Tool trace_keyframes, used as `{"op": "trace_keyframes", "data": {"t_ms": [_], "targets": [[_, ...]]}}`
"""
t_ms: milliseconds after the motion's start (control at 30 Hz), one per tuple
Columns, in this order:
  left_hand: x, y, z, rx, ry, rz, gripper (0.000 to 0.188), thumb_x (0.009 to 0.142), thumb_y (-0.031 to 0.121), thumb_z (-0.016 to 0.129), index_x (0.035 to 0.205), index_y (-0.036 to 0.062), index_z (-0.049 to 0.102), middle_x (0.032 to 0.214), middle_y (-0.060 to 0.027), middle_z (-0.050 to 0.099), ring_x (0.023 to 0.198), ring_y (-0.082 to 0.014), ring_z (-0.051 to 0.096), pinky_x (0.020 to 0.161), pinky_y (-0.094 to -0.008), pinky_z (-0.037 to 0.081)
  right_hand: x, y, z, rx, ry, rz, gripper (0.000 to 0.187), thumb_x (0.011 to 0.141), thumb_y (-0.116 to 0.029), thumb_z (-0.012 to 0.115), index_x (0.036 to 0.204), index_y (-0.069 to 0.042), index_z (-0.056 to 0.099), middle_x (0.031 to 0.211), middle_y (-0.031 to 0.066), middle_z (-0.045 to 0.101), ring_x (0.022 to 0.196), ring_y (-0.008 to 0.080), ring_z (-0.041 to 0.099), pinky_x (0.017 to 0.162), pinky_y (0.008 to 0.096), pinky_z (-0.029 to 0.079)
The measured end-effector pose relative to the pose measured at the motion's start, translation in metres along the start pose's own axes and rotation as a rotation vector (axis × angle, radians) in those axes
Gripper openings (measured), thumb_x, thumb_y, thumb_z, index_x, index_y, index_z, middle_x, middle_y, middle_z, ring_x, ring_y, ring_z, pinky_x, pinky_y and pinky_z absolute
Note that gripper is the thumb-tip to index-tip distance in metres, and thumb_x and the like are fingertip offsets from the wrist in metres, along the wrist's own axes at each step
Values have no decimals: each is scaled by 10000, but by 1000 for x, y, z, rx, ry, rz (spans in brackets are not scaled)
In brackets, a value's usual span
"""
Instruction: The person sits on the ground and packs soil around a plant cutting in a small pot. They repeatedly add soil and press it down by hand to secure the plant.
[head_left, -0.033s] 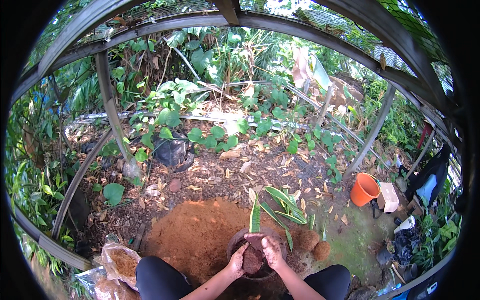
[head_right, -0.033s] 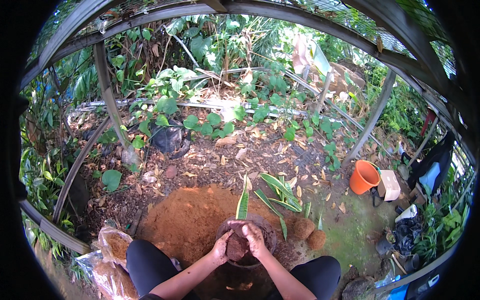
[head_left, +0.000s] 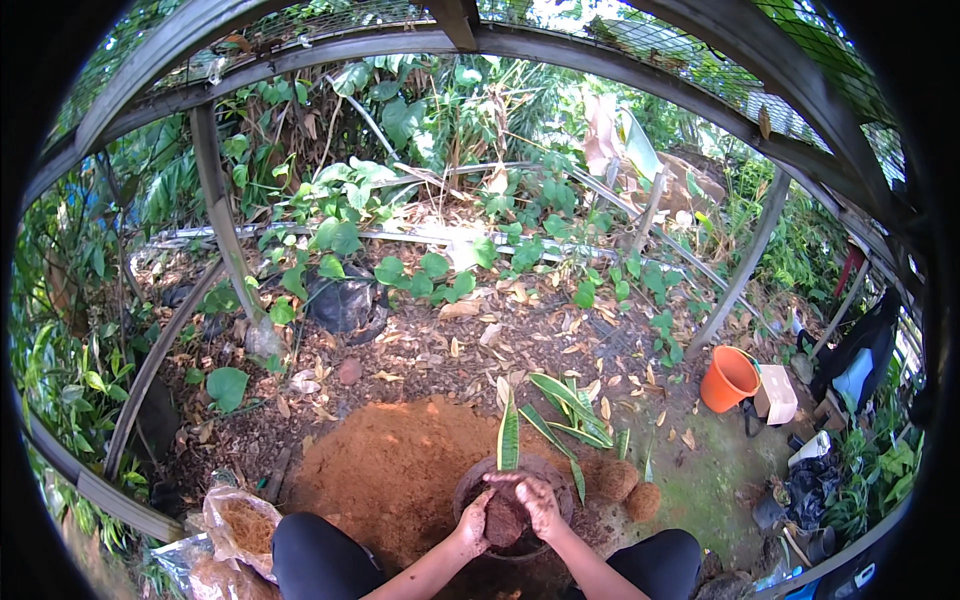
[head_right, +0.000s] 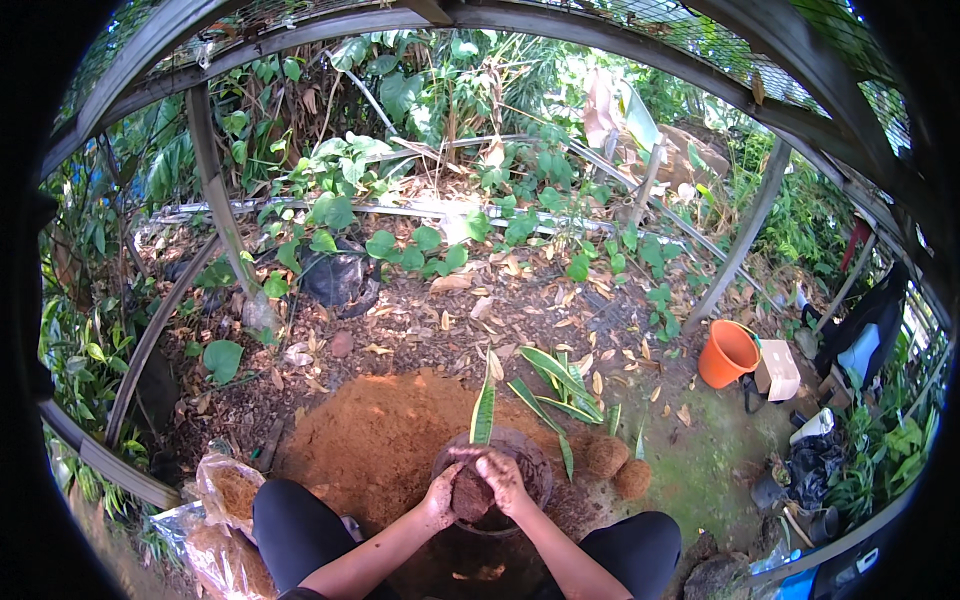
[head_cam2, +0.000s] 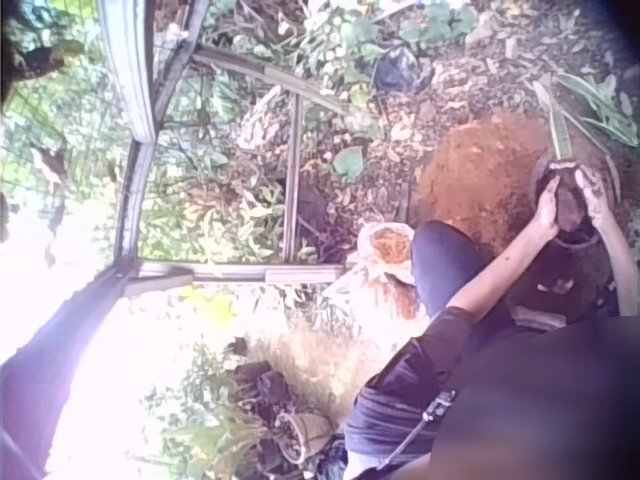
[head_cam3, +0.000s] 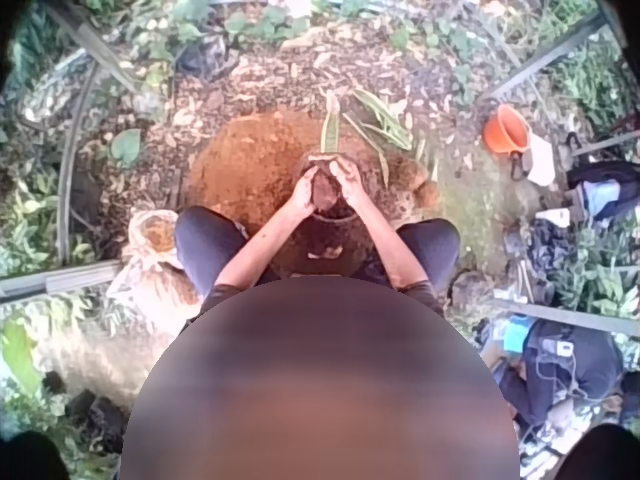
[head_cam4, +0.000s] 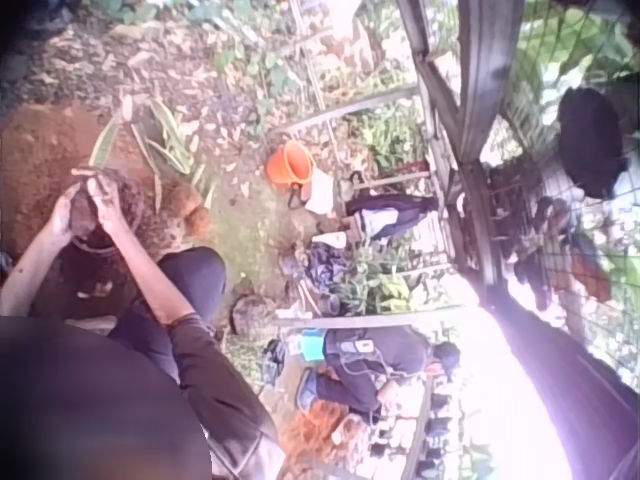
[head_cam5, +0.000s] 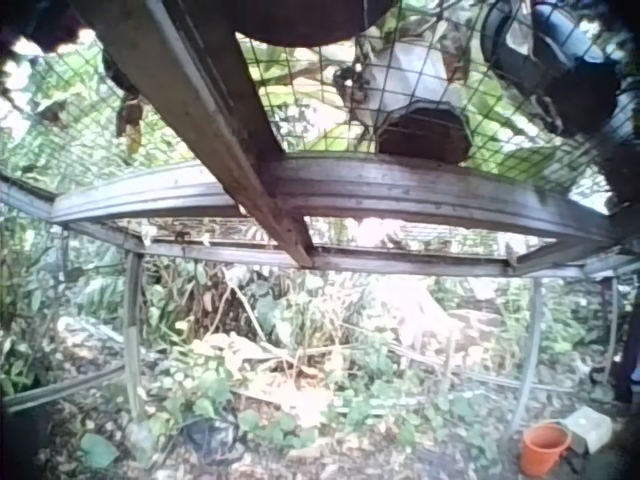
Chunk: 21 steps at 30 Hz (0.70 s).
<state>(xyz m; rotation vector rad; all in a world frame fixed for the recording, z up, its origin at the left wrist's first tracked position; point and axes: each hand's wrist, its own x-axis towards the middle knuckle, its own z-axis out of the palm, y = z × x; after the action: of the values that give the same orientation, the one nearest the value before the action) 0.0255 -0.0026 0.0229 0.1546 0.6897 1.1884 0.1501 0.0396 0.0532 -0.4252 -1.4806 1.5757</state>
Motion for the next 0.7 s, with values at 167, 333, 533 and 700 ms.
{"op": "trace_keyframes", "data": {"t_ms": [167,333,533,700], "targets": [[2,8,-5,-47,-35,82,322,985,264,368,1196,79,528,1038,-68,632,956,-182,629,890,-353,500,1,-6,3,-253,-178,-149,438,923,-380,499,896,9,698,1052,111,671,1167,317,511,1049,453,313],[7,2,-1,13,76,253,301,976,252,411,1128,57,582,1069,-96,642,957,-194,624,867,-334,492,1,-15,16,-219,212,-35,253,916,-197,576,955,39,660,1035,159,664,1100,267,562,984,392,396],[13,-16,-3,120,181,356,267,972,235,440,1085,49,594,1003,-67,636,917,-182,608,865,-325,478,-11,-11,38,-775,298,-73,267,894,-136,566,1109,22,581,1091,209,599,1017,359,584,927,394,448],[10,-15,-7,92,139,411,256,977,235,429,1050,50,591,964,-58,629,883,-155,605,808,-301,491,-12,-1,37,-1060,112,-207,306,839,-115,535,1101,35,583,1139,215,586,1090,382,540,980,439,424]]}}
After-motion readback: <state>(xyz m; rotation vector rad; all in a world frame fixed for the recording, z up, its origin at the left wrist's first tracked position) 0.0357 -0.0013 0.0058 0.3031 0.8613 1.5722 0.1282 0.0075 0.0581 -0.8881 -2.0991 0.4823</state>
